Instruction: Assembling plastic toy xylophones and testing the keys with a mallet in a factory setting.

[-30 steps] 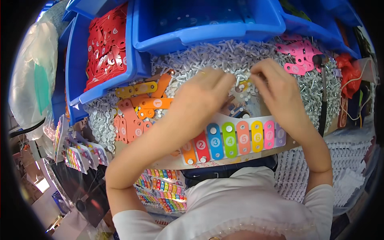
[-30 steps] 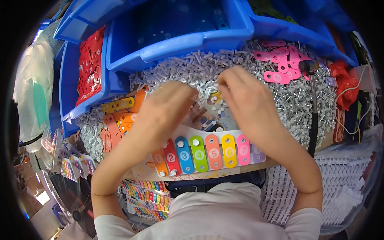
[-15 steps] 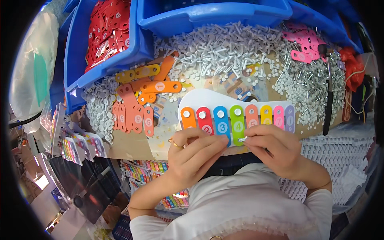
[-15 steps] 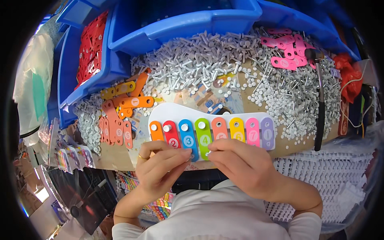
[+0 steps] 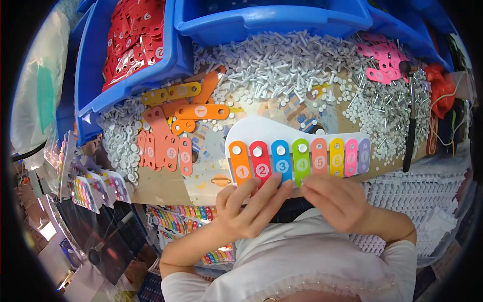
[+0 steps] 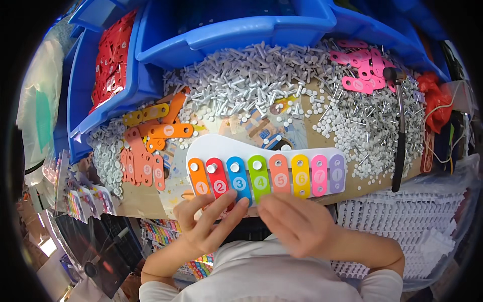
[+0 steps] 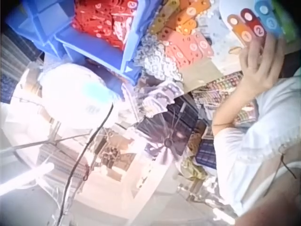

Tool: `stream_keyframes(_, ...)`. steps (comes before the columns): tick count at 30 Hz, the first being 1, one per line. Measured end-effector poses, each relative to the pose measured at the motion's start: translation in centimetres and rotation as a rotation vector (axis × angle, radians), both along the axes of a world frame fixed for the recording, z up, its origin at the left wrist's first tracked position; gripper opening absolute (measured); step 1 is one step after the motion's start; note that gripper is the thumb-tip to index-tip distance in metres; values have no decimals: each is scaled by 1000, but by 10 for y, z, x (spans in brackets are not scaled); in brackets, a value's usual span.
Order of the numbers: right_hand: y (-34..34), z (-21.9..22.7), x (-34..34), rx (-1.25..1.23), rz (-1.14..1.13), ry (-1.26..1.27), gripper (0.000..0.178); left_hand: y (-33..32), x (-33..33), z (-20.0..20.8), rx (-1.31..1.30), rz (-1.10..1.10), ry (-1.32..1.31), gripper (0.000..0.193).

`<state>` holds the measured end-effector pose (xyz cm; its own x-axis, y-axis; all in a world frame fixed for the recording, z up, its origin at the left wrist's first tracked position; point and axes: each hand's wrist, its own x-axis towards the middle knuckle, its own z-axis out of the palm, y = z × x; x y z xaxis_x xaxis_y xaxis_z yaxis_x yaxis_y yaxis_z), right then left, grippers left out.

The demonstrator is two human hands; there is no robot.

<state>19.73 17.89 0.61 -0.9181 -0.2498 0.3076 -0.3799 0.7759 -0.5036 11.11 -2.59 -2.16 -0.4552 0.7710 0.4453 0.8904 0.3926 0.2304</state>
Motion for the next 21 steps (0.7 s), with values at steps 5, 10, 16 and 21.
stream_keyframes(5,-14,-3,9,229,-62,96,27,-7,12,2,-126,74,78,30)
stream_keyframes(10,12,-1,-12,46,-39,23,24,10,-18,26,-132,-148,-22,41)
stream_keyframes(16,85,-15,-66,146,-490,1,13,73,-81,43,-34,-303,-450,22)
stream_keyframes(21,98,-30,-72,102,-463,-77,10,137,-100,4,-210,-429,-300,19)
